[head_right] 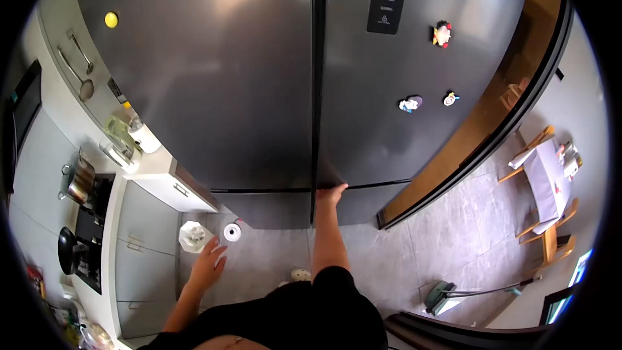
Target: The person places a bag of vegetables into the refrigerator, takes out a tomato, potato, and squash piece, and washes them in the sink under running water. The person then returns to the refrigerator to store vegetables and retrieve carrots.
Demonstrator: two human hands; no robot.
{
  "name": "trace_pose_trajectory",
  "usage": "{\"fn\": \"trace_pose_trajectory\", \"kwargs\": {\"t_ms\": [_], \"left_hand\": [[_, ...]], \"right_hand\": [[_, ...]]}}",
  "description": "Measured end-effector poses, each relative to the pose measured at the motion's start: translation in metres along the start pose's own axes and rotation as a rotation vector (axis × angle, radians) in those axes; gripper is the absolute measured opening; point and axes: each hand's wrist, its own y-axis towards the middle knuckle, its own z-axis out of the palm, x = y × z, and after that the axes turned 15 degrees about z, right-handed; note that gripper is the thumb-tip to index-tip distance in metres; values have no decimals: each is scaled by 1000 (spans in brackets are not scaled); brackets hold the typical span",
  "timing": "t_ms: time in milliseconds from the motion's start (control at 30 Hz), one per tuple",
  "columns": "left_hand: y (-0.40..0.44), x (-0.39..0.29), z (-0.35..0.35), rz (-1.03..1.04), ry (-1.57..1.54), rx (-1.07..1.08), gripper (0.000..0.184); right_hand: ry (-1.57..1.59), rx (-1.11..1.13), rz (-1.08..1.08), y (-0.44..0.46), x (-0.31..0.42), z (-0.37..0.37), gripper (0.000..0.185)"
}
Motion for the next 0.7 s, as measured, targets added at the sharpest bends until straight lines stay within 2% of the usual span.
{"fn": "trace_pose_trajectory", "kwargs": {"t_ms": [33, 67, 167, 300, 367, 433, 500, 600, 633, 700], "left_hand": [[0, 5, -3, 3, 10, -11, 28], [-1, 0, -9, -65, -20, -14, 28], [-10, 7, -7, -65, -12, -51, 28], [18, 8, 2, 117, -38, -51, 28], [56, 1, 4, 244, -72, 5, 29], [96, -10, 8, 375, -21, 64, 29], [145, -34, 11, 480, -142, 46, 29], [229, -90, 9, 693, -127, 44, 31], [258, -108, 12, 753, -125, 5, 31], [319, -136, 25, 765, -38, -69, 32]], "right_hand": [[30, -85, 0, -2, 1, -3, 80], [12, -103, 10, -6, 2, -11, 80], [-62, -184, 51, -41, 18, -57, 77], [-200, -146, 111, -103, 63, -129, 69], [-166, -83, 35, -143, 80, -143, 61], [-169, 74, -187, -179, 95, -155, 48], [-189, 4, -338, -207, 121, -167, 47], [-166, 33, -402, -220, 186, -216, 47], [-200, -32, -431, -220, 211, -239, 47], [-196, -172, -336, -227, 263, -278, 52]]}}
